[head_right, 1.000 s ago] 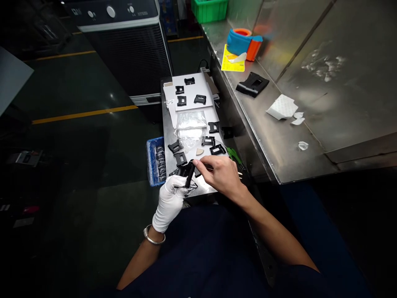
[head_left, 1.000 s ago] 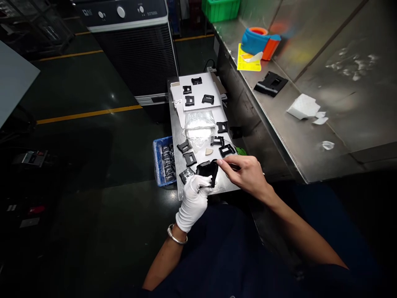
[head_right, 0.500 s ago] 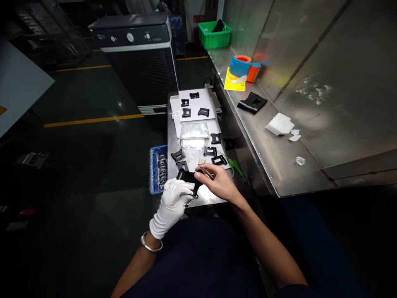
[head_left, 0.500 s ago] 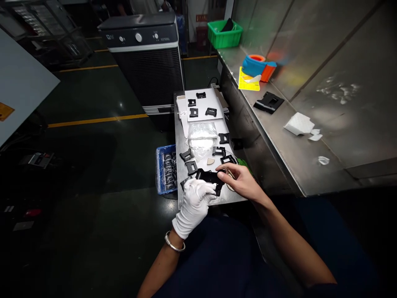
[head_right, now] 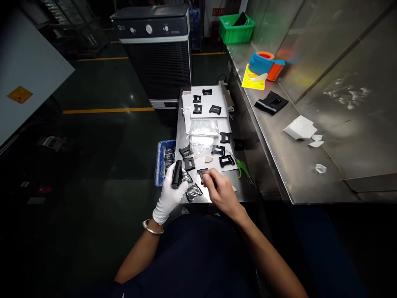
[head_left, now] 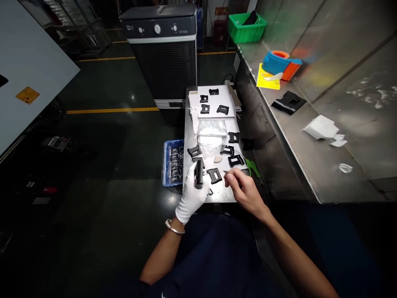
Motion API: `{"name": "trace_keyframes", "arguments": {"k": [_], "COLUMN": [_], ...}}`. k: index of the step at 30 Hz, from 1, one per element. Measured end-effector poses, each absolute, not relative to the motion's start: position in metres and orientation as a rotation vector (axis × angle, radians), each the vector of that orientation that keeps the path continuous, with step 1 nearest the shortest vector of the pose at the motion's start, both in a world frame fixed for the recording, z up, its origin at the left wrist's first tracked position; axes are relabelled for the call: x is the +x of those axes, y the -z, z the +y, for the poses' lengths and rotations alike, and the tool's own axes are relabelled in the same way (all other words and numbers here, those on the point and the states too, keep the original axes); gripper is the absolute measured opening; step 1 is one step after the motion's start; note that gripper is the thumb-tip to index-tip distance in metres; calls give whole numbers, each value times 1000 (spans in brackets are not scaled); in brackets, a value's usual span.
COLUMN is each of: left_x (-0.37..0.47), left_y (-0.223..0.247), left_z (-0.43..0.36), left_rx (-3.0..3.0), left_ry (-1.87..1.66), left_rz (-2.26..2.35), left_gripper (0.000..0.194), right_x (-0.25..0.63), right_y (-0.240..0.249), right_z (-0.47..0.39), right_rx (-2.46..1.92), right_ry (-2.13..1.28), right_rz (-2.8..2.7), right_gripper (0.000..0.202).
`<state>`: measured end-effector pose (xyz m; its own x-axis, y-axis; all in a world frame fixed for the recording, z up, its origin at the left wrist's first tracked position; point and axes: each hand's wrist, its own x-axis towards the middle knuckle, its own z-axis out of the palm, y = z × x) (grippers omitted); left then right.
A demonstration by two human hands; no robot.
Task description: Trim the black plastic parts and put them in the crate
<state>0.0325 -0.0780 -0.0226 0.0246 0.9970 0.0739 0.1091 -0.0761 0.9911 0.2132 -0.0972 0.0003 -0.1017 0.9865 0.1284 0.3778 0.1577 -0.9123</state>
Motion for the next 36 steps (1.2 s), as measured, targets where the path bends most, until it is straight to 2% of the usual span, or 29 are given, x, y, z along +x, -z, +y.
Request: {"name": "trace_keyframes", "arguments": {"k": [6, 21, 31, 36], "left_x": [36, 38, 44, 45], "left_y": [32, 36, 28, 28], "left_z": [-84, -89, -90, -93], "left_rx": [1552, 1628, 1666, 1701], "left_ry": [-1138, -1096, -1099, -1095], "left_rz": [1239, 1287, 1243, 1252], "left_gripper": [75, 78, 64, 65], "right_x": [195, 196, 200, 204], "right_y": [-17, -12, -12, -12], "right_z": [-108, -109, -100, -95], "right_rx": [-1389, -1494, -1510, -1519], "right_ry": [-648, -533, -487, -470], "right_rz": [-1924, -1948, -1958, -1951], "right_gripper": [29, 35, 40, 41]}}
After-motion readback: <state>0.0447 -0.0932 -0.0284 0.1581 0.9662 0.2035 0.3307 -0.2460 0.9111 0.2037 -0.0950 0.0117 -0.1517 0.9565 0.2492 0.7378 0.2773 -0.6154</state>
